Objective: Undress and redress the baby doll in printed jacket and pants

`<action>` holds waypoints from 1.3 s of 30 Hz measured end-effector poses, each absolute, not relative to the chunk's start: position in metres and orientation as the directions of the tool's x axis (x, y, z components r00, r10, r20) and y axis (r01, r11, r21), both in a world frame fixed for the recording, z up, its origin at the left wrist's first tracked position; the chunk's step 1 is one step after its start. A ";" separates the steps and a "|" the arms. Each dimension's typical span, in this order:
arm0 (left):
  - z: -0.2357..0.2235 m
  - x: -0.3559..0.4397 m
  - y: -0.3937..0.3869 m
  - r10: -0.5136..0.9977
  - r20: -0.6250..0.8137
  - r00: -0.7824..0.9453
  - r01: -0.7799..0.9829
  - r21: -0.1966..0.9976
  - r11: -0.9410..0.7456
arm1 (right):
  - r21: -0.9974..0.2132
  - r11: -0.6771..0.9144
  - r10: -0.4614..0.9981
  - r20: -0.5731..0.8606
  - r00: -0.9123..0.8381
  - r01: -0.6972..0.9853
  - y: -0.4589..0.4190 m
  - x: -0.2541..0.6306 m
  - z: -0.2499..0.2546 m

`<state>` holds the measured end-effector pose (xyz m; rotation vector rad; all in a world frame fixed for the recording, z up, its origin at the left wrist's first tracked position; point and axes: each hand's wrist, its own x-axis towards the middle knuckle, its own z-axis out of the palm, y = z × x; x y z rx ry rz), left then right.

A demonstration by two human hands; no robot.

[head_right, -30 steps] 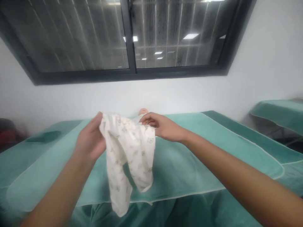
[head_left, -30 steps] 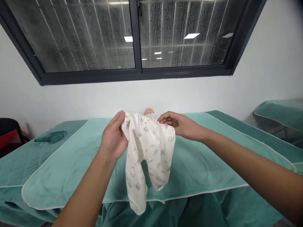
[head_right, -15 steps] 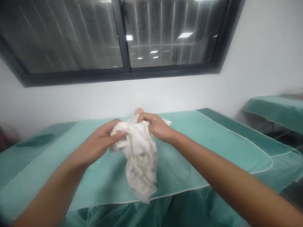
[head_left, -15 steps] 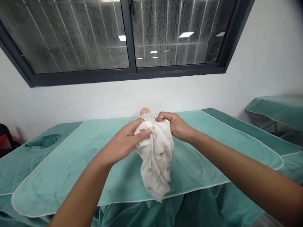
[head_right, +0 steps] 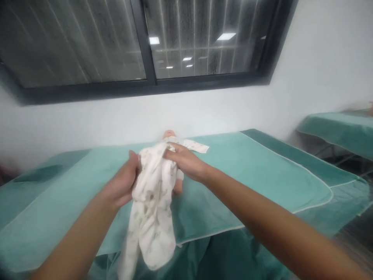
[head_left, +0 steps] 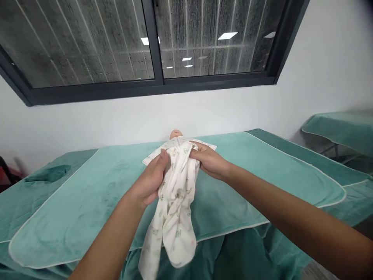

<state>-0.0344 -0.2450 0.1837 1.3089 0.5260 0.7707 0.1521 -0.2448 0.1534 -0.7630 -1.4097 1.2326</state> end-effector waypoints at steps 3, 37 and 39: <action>0.181 -0.045 -0.247 0.620 -0.053 0.783 0.070 0.998 -0.004 | -0.927 0.256 0.937 0.308 -0.166 -0.273 -0.243 0.152 0.151; 0.115 -0.039 -0.238 0.719 -0.131 0.683 0.001 0.984 0.179 | -0.928 -0.044 0.983 0.025 -0.181 -0.370 -0.249 0.162 0.070; 0.105 -0.034 -0.235 0.803 -0.097 0.588 -0.130 0.969 0.212 | -0.961 -0.110 0.924 -0.005 -0.382 -0.255 -0.256 0.162 0.064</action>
